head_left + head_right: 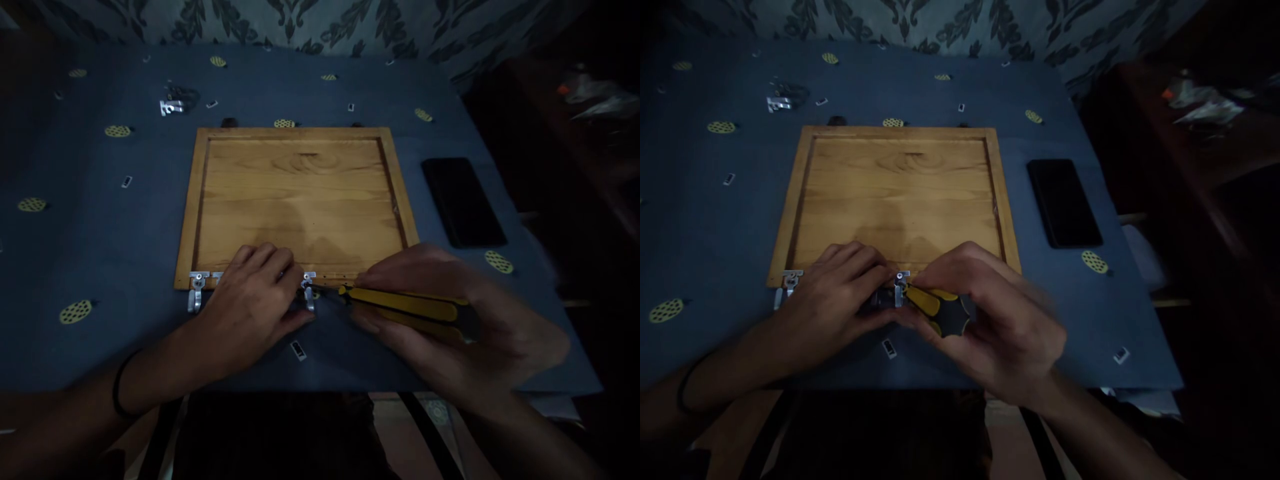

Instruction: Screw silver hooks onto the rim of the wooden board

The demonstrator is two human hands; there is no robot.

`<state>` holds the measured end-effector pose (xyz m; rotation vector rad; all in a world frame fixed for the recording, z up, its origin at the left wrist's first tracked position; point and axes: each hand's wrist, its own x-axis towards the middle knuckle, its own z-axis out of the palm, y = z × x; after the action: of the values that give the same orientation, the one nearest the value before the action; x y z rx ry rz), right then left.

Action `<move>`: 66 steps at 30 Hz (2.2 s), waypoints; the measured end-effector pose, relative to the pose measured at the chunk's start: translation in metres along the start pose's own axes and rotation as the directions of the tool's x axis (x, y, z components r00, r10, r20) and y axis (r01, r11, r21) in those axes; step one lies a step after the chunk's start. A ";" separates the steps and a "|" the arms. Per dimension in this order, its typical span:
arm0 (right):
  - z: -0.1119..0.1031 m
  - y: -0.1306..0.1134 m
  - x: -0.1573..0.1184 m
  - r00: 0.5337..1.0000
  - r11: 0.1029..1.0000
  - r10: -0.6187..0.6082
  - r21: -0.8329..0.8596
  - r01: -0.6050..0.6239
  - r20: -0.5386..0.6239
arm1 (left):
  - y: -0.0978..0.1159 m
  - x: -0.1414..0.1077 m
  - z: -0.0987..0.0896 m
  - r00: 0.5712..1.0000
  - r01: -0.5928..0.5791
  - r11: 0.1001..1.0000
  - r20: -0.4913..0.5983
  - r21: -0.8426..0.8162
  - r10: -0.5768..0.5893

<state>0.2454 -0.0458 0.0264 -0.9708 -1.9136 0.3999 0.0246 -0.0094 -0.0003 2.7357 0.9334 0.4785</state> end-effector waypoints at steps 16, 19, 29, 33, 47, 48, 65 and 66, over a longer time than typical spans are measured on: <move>-0.004 -0.002 -0.010 0.978 0.980 0.197 -0.004 -0.198 -0.066 | -0.001 -0.001 -0.001 0.999 0.005 1.000 0.036 -0.014 -0.005; -0.002 0.001 -0.012 0.982 0.986 0.168 0.009 -0.168 -0.083 | -0.001 -0.001 0.000 1.000 0.012 1.000 0.017 -0.015 -0.011; 0.000 0.004 -0.010 0.987 0.990 0.143 0.014 -0.142 -0.072 | -0.001 0.000 -0.002 1.000 0.004 1.000 0.029 -0.007 -0.004; -0.001 0.001 -0.005 0.992 0.992 0.125 0.024 -0.124 -0.016 | -0.001 0.000 0.000 0.999 0.011 1.000 0.037 -0.004 -0.011; -0.007 0.001 0.000 0.985 0.971 0.170 0.169 -0.167 -0.001 | 0.000 -0.001 -0.001 0.999 0.002 1.000 0.032 -0.015 -0.002; -0.006 0.001 0.001 0.990 0.979 0.142 0.152 -0.139 -0.008 | 0.000 -0.001 -0.001 1.000 -0.001 1.000 0.027 -0.011 0.001; -0.006 -0.002 0.005 0.992 0.984 0.109 0.137 -0.116 0.059 | -0.001 -0.001 -0.001 0.998 0.010 1.000 0.067 0.012 -0.011; -0.007 -0.002 0.005 0.991 0.984 0.111 0.132 -0.121 0.075 | -0.001 -0.001 -0.001 0.998 0.008 1.000 0.069 0.011 -0.009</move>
<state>0.2487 -0.0441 0.0346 -0.9917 -1.8680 0.6306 0.0228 -0.0086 0.0003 2.7383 0.9324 0.3762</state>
